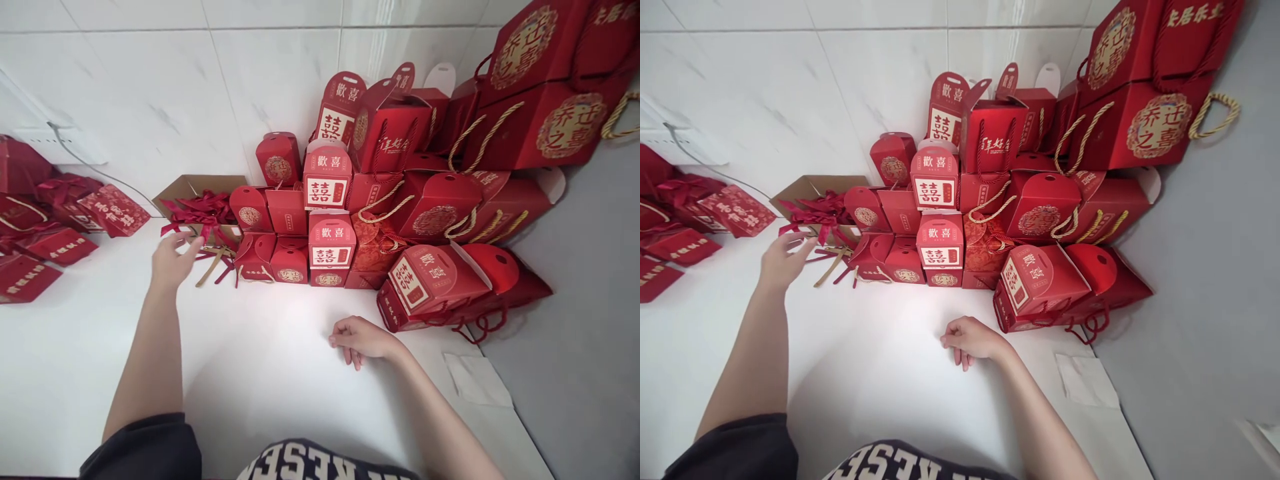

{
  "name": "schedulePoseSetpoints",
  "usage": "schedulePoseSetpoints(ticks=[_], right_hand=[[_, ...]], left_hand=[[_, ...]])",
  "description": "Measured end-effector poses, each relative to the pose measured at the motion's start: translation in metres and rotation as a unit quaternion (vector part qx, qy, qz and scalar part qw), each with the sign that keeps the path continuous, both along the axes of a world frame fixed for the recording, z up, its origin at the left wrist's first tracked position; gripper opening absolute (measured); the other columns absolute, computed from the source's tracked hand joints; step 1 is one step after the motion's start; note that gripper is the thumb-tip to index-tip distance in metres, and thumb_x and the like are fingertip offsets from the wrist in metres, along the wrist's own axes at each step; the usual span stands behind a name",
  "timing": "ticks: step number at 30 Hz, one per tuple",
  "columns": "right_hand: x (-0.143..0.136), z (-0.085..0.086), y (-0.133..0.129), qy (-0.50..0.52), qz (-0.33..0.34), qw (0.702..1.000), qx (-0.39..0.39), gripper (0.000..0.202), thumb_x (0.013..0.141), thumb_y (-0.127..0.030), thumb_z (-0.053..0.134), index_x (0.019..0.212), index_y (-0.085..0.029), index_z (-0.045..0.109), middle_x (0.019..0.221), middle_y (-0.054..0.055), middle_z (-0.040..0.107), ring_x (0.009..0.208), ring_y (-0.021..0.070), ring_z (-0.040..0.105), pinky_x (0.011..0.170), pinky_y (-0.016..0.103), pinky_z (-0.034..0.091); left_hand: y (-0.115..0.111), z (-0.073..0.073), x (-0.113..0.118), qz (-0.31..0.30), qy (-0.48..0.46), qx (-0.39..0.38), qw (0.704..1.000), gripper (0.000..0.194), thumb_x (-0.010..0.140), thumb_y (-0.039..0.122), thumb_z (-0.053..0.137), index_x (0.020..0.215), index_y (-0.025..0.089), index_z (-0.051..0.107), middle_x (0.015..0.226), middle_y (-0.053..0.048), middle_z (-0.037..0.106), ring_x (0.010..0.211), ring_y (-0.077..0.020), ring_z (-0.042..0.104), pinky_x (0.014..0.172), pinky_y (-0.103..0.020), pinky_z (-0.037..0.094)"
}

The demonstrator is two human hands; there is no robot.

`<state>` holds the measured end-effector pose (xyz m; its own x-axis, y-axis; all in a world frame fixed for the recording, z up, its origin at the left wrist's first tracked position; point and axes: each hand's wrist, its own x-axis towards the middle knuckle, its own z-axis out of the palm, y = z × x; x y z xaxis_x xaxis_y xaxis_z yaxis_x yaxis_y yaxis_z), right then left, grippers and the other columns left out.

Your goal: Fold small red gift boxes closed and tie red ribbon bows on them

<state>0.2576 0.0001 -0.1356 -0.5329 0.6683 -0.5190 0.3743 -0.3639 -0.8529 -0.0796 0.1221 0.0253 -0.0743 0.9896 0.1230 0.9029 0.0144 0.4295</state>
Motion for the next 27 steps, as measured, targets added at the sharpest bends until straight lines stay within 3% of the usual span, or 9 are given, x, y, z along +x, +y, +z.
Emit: schedulePoseSetpoints(ticks=[3,5,9,13,16,18,20,23,27], right_hand=[[0.0,0.001,0.0,0.0,0.0,1.0,-0.001,0.02,0.086,-0.037,0.055,0.083,-0.017,0.056,0.051,-0.004,0.063,0.032,0.0092,0.054,0.034,0.018,0.04],[0.0,0.002,0.0,-0.002,-0.002,1.0,-0.001,0.019,0.087,-0.036,0.055,0.083,-0.017,0.056,0.052,-0.004,0.063,0.033,0.0089,0.055,0.035,0.017,0.041],[-0.001,0.004,0.001,-0.011,-0.001,1.0,0.002,0.019,0.087,-0.036,0.054,0.084,-0.017,0.055,0.052,-0.005,0.062,0.034,0.0092,0.056,0.036,0.018,0.042],[-0.001,0.005,0.0,-0.024,0.008,1.0,0.017,0.018,0.087,-0.034,0.052,0.084,-0.018,0.056,0.053,-0.004,0.062,0.035,0.01,0.057,0.037,0.019,0.043],[0.0,0.011,-0.003,-0.036,0.015,0.998,0.052,0.018,0.088,-0.033,0.052,0.082,-0.017,0.057,0.055,-0.003,0.062,0.039,0.0111,0.058,0.04,0.02,0.043],[0.001,0.023,-0.005,-0.046,0.011,0.994,0.095,0.018,0.088,-0.032,0.053,0.08,-0.017,0.059,0.06,-0.002,0.064,0.046,0.0115,0.06,0.046,0.021,0.043],[0.001,0.041,-0.009,-0.059,-0.006,0.987,0.147,0.017,0.09,-0.031,0.052,0.082,-0.018,0.061,0.068,0.0,0.066,0.056,0.0115,0.062,0.056,0.023,0.044],[0.0,0.078,-0.015,-0.09,-0.014,0.962,0.256,0.015,0.093,-0.029,0.051,0.089,-0.02,0.064,0.076,0.0,0.069,0.069,0.0133,0.063,0.066,0.025,0.044],[-0.005,0.127,-0.023,-0.109,0.02,0.917,0.383,0.015,0.095,-0.026,0.052,0.093,-0.022,0.066,0.09,0.001,0.071,0.08,0.015,0.064,0.073,0.026,0.045]], left_hand=[[0.02,-0.019,0.015,-0.032,-0.013,-0.013,0.999,0.052,0.092,0.053,0.051,0.129,0.019,0.056,0.123,-0.005,0.065,0.11,-0.022,0.062,0.096,-0.033,0.049],[0.032,-0.037,0.027,-0.042,0.012,-0.037,0.998,0.064,0.083,0.06,0.058,0.131,0.019,0.057,0.114,-0.008,0.07,0.107,-0.0265,0.064,0.094,-0.034,0.05],[0.045,-0.054,0.035,-0.019,0.077,-0.071,0.994,0.051,0.09,0.049,0.045,0.117,0.012,0.065,0.106,-0.019,0.071,0.111,-0.0373,0.063,0.093,-0.042,0.048],[0.033,-0.038,0.016,-0.012,0.064,-0.133,0.989,0.038,0.087,0.041,0.045,0.09,0.011,0.069,0.095,-0.02,0.072,0.095,-0.0364,0.069,0.082,-0.041,0.054],[0.01,-0.021,0.003,-0.04,0.017,-0.212,0.976,0.034,0.083,0.045,0.052,0.094,0.016,0.065,0.099,-0.012,0.073,0.08,-0.0264,0.073,0.068,-0.031,0.058],[-0.007,-0.014,0.002,-0.034,-0.022,-0.293,0.955,0.038,0.08,0.049,0.056,0.096,0.016,0.06,0.098,-0.013,0.073,0.075,-0.0257,0.074,0.063,-0.03,0.059],[-0.022,-0.008,0.006,-0.021,-0.041,-0.347,0.937,0.041,0.077,0.053,0.059,0.095,0.016,0.057,0.097,-0.015,0.072,0.072,-0.0276,0.074,0.06,-0.031,0.059],[-0.039,0.003,0.015,-0.02,-0.015,-0.351,0.936,0.035,0.078,0.051,0.056,0.082,0.017,0.053,0.092,-0.015,0.071,0.067,-0.0286,0.073,0.057,-0.033,0.058],[-0.057,0.027,0.017,-0.008,0.051,-0.348,0.936,0.036,0.084,0.048,0.046,0.066,0.018,0.053,0.063,-0.012,0.067,0.06,-0.0279,0.07,0.056,-0.034,0.055]])
